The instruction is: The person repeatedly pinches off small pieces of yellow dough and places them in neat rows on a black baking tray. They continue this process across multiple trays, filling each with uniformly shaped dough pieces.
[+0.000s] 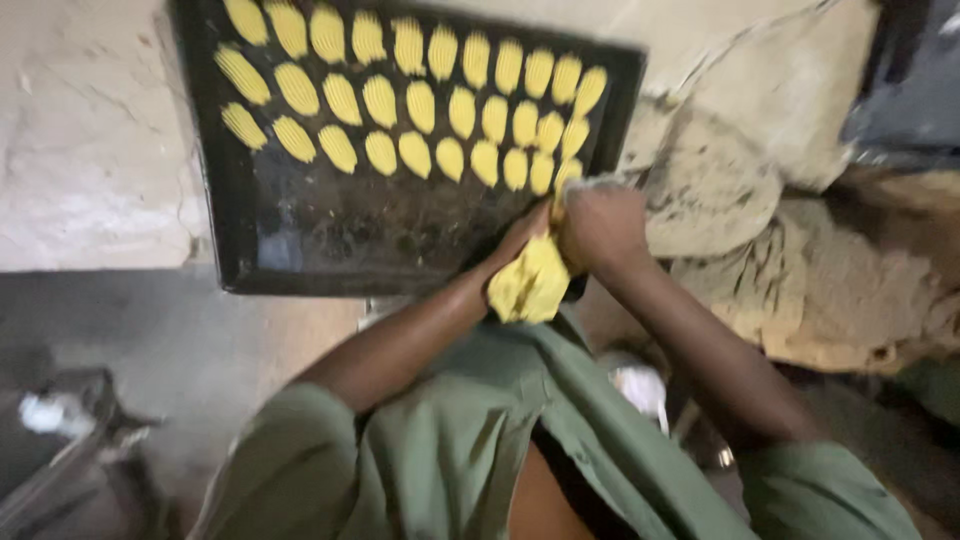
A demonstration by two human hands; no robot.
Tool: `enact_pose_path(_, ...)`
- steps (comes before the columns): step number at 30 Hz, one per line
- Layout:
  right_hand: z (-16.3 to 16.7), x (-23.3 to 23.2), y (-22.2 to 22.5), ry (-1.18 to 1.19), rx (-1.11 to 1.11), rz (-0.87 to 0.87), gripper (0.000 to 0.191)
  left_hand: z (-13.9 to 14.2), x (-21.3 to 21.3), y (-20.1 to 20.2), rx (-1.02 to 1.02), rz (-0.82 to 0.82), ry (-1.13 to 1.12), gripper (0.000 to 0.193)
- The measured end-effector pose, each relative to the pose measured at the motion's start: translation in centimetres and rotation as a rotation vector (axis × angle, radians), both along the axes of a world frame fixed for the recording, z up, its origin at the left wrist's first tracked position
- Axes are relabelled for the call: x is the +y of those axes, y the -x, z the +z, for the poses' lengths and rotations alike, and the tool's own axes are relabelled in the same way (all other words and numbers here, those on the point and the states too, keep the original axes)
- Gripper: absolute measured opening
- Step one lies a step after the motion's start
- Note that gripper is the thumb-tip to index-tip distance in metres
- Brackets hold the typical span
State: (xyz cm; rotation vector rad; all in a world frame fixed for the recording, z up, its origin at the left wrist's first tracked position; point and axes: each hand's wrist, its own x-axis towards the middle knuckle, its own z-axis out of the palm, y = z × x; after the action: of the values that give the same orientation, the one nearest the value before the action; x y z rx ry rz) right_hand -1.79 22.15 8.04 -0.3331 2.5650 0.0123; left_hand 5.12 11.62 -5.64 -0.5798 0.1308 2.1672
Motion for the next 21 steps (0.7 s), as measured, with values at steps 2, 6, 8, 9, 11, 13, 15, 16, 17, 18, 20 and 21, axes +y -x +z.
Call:
enact_pose_path(2,1.2,2.2,-0.4,0.155,-0.156,-0.048,0.028,1.5,-1.1,0.4,-0.086,-0.057,0.163,0.042)
enact_pose_path(6,4.9,4.4,-0.9,0.895,-0.244,-0.154,0.047,5.6,-4.2,2.0,-0.013,0.11,0.222,0.054)
enact_pose_path(8,5.8,3.0,-0.8,1.09,-0.177,-0.155,0.059,6.9,-4.4,3.3,0.138,0.13,0.381,0.056)
enact_pose_path(9,5.7,1.8,-0.6,1.113,-0.147,-0.172,0.073,7.3,-4.6,3.6,0.198,0.141,0.471,0.058)
enact_pose_path(11,4.8,-0.6,-0.4,1.11,-0.304,-0.49,0.083,7.8,-5.0,3.6,0.267,0.14,0.647,0.06)
enact_pose_path(13,3.4,-1.9,-0.5,0.985,-0.657,-1.037,0.076,8.2,-5.9,3.3,0.459,0.225,0.854,0.065)
enact_pose_path(15,2.2,-1.7,-1.3,1.127,-0.533,-0.657,0.066,9.0,-7.3,2.9,0.37,0.195,0.915,0.069)
enact_pose_path(16,1.8,-1.2,-1.8,1.183,-0.453,-0.472,0.061,9.5,-8.1,2.8,0.194,0.143,0.868,0.071)
enact_pose_path(17,1.8,-0.6,-2.4,1.089,-0.203,-0.221,0.069,10.2,-8.8,2.9,0.026,0.095,0.816,0.073)
enact_pose_path(18,2.1,-0.1,-3.2,0.97,0.041,0.019,0.081,10.9,-9.4,3.1,0.071,0.122,0.688,0.074)
enact_pose_path(20,3.4,0.2,-4.2,0.741,0.309,0.238,0.095,12.4,-10.2,3.5,0.153,0.156,0.419,0.076)
enact_pose_path(21,4.4,-0.1,-4.5,0.656,0.344,0.224,0.096,13.0,-10.3,3.8,0.164,0.116,0.439,0.074)
